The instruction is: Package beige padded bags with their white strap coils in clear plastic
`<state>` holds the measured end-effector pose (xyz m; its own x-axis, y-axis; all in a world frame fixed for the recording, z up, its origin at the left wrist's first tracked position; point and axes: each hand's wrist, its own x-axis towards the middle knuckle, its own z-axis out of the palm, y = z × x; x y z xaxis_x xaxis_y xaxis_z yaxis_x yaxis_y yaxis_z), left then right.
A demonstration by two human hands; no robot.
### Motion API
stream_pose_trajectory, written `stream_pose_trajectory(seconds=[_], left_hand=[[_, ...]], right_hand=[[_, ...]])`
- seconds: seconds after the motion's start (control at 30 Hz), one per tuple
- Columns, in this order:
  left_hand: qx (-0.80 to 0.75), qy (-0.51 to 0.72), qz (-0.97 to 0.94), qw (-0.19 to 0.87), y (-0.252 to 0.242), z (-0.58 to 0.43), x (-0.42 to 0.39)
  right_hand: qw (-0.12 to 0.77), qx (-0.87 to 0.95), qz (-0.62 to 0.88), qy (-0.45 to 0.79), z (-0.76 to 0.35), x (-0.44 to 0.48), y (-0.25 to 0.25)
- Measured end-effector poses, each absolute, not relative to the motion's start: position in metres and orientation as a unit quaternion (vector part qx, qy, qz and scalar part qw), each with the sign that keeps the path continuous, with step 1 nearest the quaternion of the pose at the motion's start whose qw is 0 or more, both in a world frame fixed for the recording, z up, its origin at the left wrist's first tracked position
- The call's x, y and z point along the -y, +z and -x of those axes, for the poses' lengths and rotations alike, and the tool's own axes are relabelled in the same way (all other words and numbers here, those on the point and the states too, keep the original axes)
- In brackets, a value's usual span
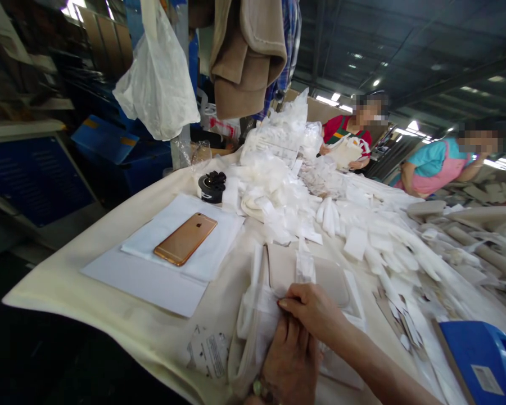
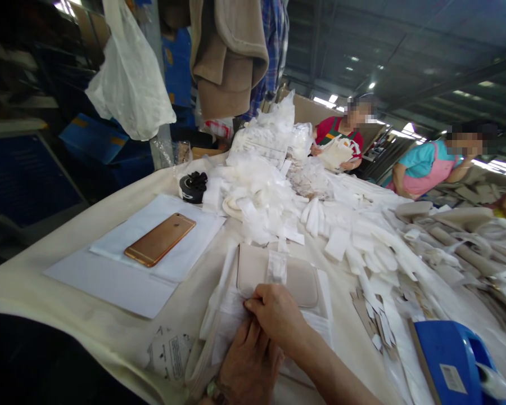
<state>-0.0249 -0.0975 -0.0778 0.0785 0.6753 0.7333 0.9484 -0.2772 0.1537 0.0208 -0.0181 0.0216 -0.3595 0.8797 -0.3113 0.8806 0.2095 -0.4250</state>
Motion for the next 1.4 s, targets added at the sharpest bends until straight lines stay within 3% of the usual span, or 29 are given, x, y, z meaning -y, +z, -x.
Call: stream_pose_trajectory(seconds=[0.2,0.4,0.7,1.07,1.4], left_hand=[[0.582,-0.341,0.72,0.164,-0.082,0.023,0.1],[0.562,-0.345,0.73,0.182,-0.08,0.027,0.102],[0.543,-0.319,0.745,0.222,-0.082,0.029,0.106],[0.525,-0.33,0.748,0.235,-0.074,0.034,0.108],[0.517,-0.316,0.752,0.259,-0.073,0.036,0.106]], right_hand=[[0.016,-0.737,-0.61,-0.291,-0.014,0.016,0.03],[-0.025,-0.718,-0.638,-0.277,-0.019,0.019,0.027],[-0.02,-0.745,-0.611,-0.266,-0.027,0.012,0.018],[-0.017,-0.777,-0.612,-0.145,-0.036,0.013,0.017],[-0.046,-0.777,-0.597,-0.192,-0.052,0.009,0.017]])
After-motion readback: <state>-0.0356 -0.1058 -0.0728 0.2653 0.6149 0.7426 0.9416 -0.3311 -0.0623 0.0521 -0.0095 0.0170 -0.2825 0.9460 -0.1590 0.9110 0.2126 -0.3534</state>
